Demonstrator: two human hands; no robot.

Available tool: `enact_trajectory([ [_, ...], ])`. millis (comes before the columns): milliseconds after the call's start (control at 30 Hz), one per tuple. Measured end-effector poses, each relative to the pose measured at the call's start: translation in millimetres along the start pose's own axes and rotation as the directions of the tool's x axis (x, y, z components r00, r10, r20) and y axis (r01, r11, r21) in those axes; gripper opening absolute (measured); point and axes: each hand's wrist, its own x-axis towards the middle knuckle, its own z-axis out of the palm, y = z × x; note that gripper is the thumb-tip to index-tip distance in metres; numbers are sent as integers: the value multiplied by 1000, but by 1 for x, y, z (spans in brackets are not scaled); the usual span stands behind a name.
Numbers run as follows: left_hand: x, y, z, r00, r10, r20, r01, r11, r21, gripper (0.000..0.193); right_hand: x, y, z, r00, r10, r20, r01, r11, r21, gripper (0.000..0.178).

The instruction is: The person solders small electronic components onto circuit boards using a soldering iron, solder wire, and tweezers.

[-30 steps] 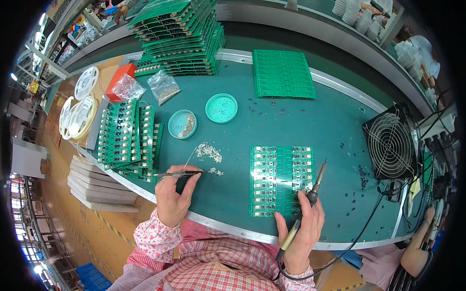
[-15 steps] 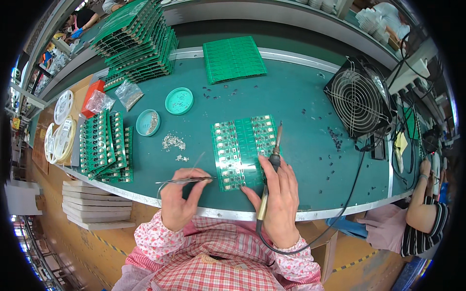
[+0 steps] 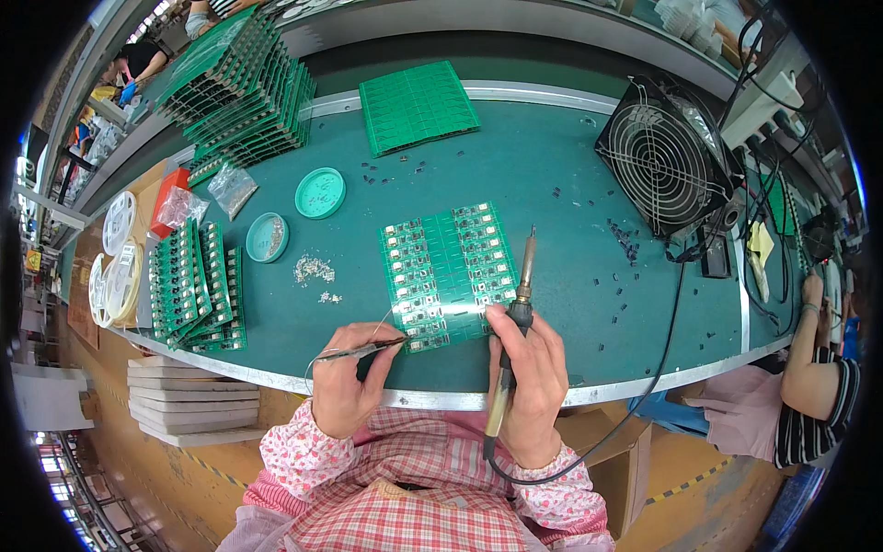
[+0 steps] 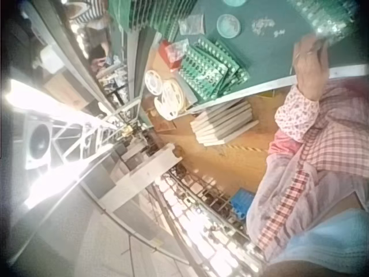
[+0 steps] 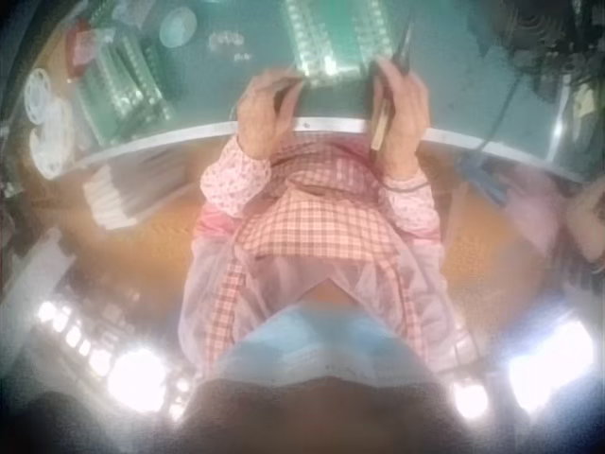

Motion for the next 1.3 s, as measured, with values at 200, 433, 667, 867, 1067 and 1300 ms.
enact_trajectory([
  [200,1,2,0,1000,22,8,-22,999,42,22,-4,2,1,998,-2,-63,5,999,46,49],
  [433,1,3,2,1000,-4,4,3,998,55,23,-11,2,-2,997,25,-77,-22,999,37,50],
  [667,2,4,3,1000,2,-1,-2,998,60,22,-14,5,-6,995,29,-96,-19,994,106,44],
  [867,2,4,2,1000,12,3,-13,997,73,21,-22,1,-14,996,56,-76,-28,944,328,27],
  [1067,1,7,2,1000,-3,3,3,997,83,21,-27,0,-5,970,242,-20,-136,609,781,31],
  [1300,2,5,2,1000,6,2,-6,997,71,22,-21,-1,0,974,224,30,-161,594,788,31],
])
